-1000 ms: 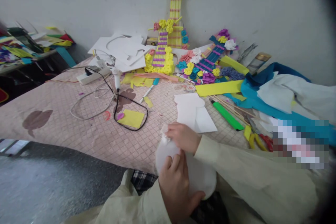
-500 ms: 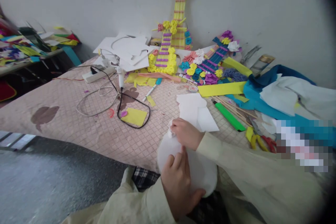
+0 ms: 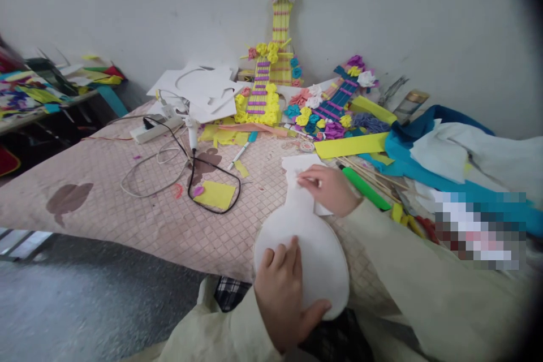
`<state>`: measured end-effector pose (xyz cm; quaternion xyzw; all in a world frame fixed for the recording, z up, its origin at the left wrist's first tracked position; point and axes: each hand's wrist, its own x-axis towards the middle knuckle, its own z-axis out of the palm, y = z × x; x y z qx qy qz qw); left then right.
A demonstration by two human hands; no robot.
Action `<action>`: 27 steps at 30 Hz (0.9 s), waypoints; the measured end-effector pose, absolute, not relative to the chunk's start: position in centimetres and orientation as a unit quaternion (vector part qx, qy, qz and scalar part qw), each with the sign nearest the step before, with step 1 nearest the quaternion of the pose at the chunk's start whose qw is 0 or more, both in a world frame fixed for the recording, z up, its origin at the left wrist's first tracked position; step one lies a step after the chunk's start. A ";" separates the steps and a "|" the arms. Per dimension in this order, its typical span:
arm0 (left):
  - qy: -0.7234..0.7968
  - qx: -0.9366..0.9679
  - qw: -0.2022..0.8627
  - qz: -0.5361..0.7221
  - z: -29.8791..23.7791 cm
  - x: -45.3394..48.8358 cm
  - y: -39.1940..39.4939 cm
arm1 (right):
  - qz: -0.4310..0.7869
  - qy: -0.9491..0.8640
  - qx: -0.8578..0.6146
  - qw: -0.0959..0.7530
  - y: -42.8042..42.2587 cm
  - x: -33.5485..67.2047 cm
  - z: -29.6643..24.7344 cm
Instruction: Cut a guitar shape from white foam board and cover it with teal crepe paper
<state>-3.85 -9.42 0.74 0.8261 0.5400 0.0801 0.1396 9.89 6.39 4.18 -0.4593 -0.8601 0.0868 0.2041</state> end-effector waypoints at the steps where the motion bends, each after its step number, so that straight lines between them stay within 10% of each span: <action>1: 0.539 0.825 0.149 0.086 0.9 -4.0 -9.3 | 0.118 -0.824 -0.490 0.258 6.2 11.2 4.6; 13: 0.548 0.805 0.110 0.199 -0.3 -10.7 -9.2 | 0.492 -0.457 -0.622 0.403 -6.1 20.2 -0.4; 27: 0.589 0.584 0.406 0.384 -1.8 -10.3 -4.5 | 0.595 -0.289 -0.499 0.560 -6.7 15.0 0.1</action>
